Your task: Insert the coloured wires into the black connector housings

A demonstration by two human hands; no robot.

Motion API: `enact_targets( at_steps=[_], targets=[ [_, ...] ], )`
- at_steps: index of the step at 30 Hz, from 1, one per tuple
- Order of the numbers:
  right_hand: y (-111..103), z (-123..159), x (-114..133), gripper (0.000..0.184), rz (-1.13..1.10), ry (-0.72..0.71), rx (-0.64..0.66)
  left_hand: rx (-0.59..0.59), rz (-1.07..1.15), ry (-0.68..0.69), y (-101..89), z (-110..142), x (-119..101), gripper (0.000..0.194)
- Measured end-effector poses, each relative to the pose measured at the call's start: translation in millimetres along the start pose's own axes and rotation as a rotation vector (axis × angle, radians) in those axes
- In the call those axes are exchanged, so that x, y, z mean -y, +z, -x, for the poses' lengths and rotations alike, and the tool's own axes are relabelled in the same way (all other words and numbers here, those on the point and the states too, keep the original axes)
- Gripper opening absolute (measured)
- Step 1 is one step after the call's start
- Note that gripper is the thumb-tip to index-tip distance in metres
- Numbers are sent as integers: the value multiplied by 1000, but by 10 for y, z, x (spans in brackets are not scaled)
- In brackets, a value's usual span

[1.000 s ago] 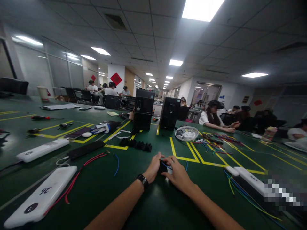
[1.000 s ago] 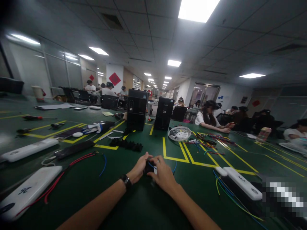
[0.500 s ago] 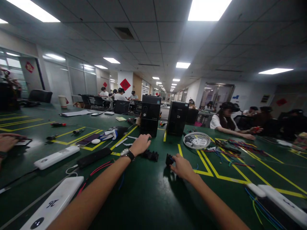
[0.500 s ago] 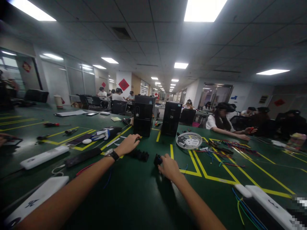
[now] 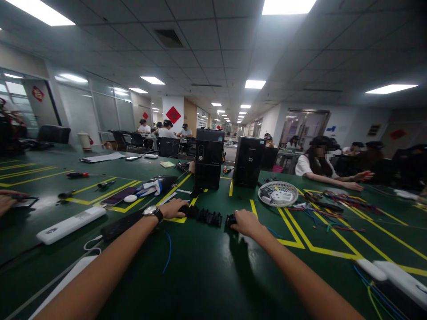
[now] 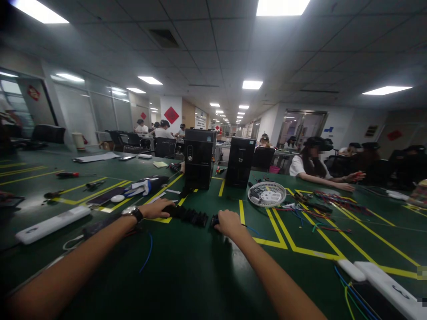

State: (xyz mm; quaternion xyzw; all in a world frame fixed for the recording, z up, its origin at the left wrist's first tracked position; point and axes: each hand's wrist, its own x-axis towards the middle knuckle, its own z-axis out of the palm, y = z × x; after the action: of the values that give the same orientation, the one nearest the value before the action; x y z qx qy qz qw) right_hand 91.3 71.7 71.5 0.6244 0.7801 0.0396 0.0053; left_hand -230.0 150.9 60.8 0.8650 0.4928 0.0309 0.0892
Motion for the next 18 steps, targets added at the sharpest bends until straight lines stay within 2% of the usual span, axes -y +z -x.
enact_targets(
  at_steps=[3,7,9,11,14,16,18],
  targets=[
    [-60,-3,10,43,-24,1,-31,6,13,28,18,-19,31,47],
    [-230,40,6,27,-65,2,-99,32,9,16,50,-22,40,54],
    [-344,129,35,23,-178,-31,-107,34,23,11,37,-12,27,56],
    [-454,265,103,21,-397,-133,10,36,32,16,-25,1,14,58],
    [-542,459,311,23,-831,-267,380,5,9,47,-233,28,24,55],
    [-511,492,548,26,-1124,-263,569,-54,-14,62,-432,60,44,51],
    [-418,404,873,27,-1406,-215,643,-95,-9,75,-649,109,53,50]
  ],
)
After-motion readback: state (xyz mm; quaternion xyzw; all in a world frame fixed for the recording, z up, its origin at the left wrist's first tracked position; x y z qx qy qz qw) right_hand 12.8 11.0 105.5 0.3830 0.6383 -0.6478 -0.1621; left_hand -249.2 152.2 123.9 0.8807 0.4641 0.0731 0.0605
